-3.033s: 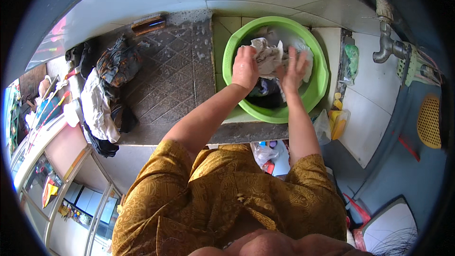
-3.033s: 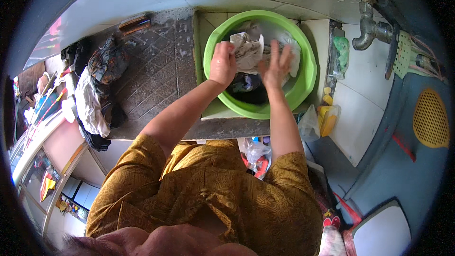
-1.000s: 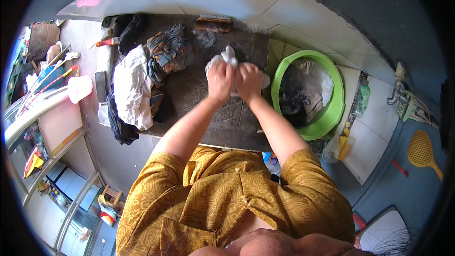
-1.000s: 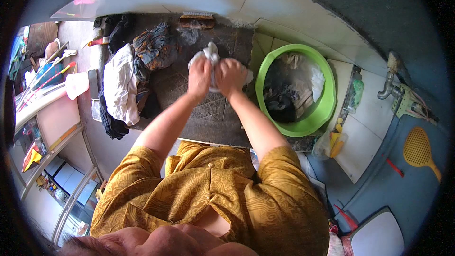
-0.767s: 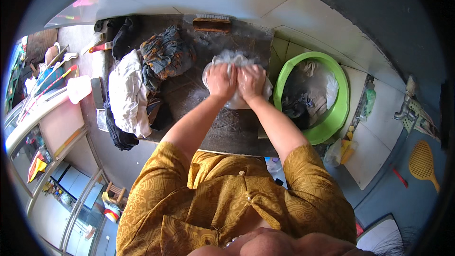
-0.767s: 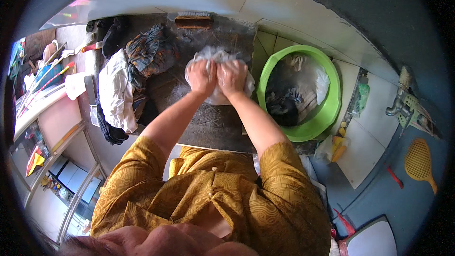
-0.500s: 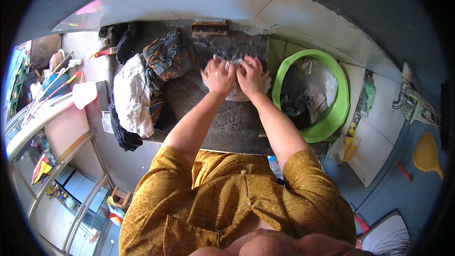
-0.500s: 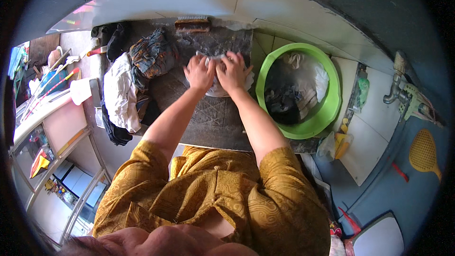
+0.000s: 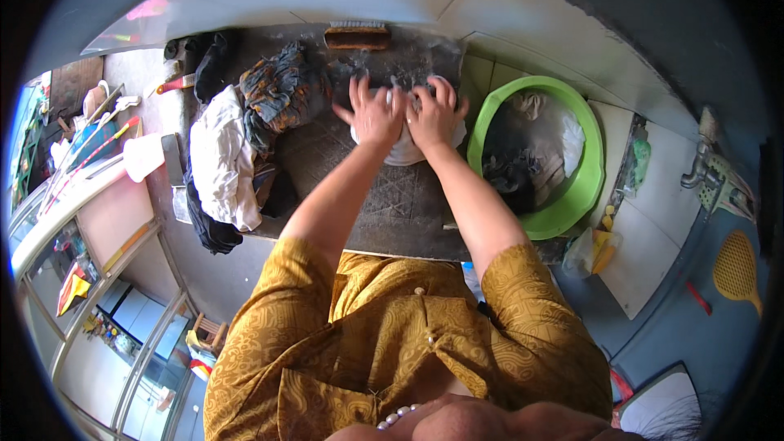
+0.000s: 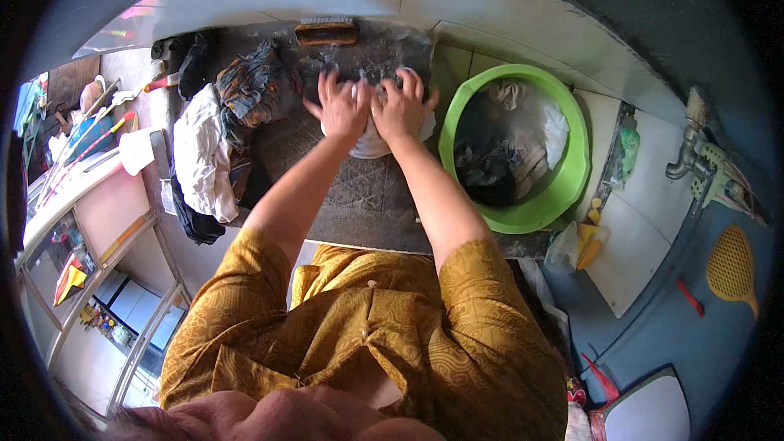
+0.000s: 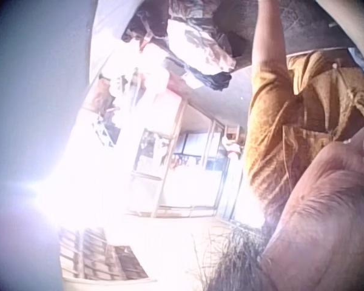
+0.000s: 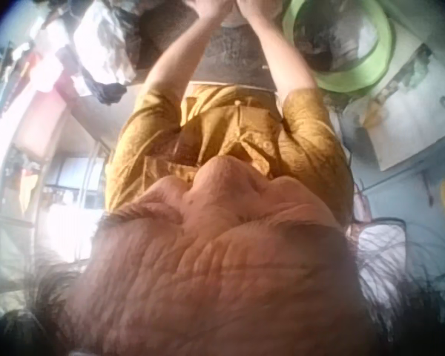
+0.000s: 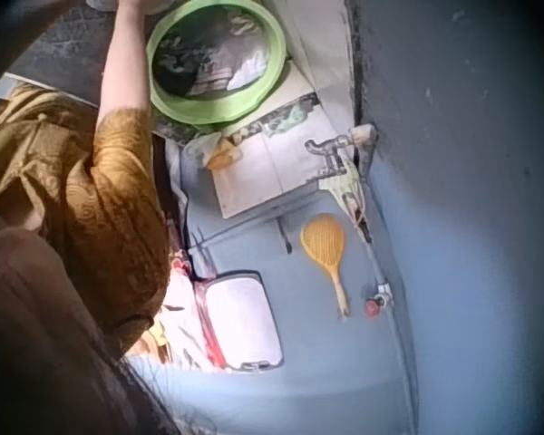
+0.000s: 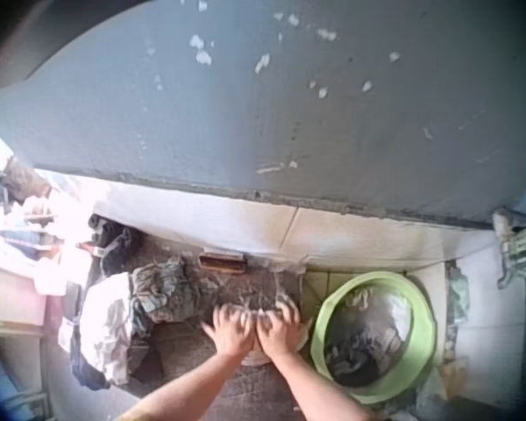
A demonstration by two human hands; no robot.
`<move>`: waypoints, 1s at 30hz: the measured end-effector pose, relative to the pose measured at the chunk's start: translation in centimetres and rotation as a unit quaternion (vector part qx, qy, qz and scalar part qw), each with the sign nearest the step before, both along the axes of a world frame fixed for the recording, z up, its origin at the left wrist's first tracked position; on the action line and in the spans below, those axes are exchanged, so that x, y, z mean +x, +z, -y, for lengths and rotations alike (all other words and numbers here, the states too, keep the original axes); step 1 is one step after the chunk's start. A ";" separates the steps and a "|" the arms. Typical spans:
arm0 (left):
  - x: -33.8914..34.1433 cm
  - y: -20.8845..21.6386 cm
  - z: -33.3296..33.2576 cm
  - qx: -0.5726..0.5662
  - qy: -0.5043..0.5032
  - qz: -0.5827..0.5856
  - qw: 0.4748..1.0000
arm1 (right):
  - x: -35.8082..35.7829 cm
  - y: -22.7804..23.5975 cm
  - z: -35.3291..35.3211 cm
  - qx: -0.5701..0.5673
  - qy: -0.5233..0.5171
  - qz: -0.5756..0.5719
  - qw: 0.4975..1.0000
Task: The person washes several items of clothing by hand, including a pair of dark pants, a blue-patterned garment, a white t-shirt, and a floral dress. Using a brush and soap, the person scrubs different parts of each garment on a concrete surface, wrings them out, and places them in a green basin of water.
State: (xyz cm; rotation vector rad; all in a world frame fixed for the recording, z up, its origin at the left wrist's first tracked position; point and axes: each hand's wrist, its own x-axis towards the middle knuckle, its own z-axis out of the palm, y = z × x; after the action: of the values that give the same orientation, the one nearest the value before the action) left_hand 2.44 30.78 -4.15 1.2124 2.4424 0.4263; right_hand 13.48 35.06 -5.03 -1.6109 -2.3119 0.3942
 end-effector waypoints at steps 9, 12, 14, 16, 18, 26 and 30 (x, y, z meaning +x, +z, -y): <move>2.6 -1.5 8.3 0.254 -0.122 0.045 0.958 | 4.0 -1.3 7.1 -0.007 0.081 -0.156 0.985; 0.2 -0.7 0.0 0.182 -0.041 0.003 0.982 | 0.1 -1.3 0.0 -0.027 0.000 -0.095 0.995; -0.1 -0.9 -0.7 0.157 -0.014 -0.023 0.987 | -0.4 -1.7 -0.7 0.016 -0.028 -0.110 0.993; 0.8 -0.7 0.6 0.061 0.019 -0.033 0.997 | 0.0 -1.3 0.4 -0.027 -0.052 -0.062 0.996; 2.3 1.5 3.4 -0.027 0.012 0.037 0.999 | 2.0 -0.1 2.6 -0.167 -0.075 -0.055 0.982; 5.2 1.0 14.4 0.266 -0.099 0.186 0.941 | 7.6 1.3 12.7 -0.046 0.160 -0.250 0.954; 4.2 -0.7 10.3 0.226 -0.065 0.114 0.965 | 4.8 0.5 8.6 0.004 0.136 -0.182 0.974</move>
State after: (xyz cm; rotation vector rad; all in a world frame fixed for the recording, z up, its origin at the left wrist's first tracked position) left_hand 6.69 20.50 -4.86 1.3976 2.1164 1.0631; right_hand 18.30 26.45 -4.56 -1.1035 -2.2393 0.6798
